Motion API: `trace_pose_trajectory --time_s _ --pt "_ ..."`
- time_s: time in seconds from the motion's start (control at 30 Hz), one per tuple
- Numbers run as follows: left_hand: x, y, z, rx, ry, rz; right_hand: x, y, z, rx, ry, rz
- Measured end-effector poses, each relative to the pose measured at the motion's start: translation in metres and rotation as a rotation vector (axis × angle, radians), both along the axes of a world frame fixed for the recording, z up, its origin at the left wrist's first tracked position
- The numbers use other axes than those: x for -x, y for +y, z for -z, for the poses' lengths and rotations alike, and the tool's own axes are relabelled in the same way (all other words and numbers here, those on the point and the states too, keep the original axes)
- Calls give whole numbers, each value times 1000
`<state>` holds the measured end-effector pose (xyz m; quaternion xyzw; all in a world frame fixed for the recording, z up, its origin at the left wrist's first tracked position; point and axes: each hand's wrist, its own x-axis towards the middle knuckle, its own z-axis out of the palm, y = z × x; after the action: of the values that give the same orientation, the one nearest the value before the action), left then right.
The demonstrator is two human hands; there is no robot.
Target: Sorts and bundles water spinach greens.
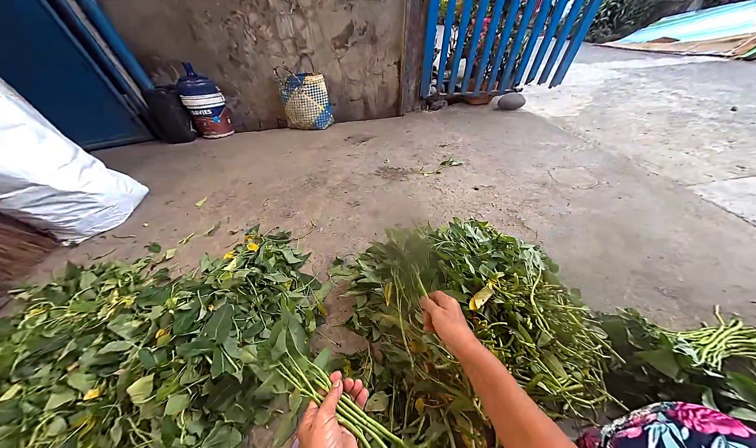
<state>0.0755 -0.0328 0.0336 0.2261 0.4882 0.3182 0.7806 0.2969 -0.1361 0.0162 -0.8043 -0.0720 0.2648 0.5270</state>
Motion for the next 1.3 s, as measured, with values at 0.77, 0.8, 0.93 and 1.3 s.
trace_pose_trajectory --time_s 0.77,0.8,0.93,1.3 --pt "15 13 -37 -171 -82 88 213 -55 46 -111 -885 -346" --pt "18 12 -37 -198 -98 109 209 -56 44 -102 -900 -354" --pt "26 9 -39 -235 -144 203 193 -55 34 -157 -861 -432" --pt "33 25 -57 -328 -4 382 159 -49 -17 -420 302 -803"
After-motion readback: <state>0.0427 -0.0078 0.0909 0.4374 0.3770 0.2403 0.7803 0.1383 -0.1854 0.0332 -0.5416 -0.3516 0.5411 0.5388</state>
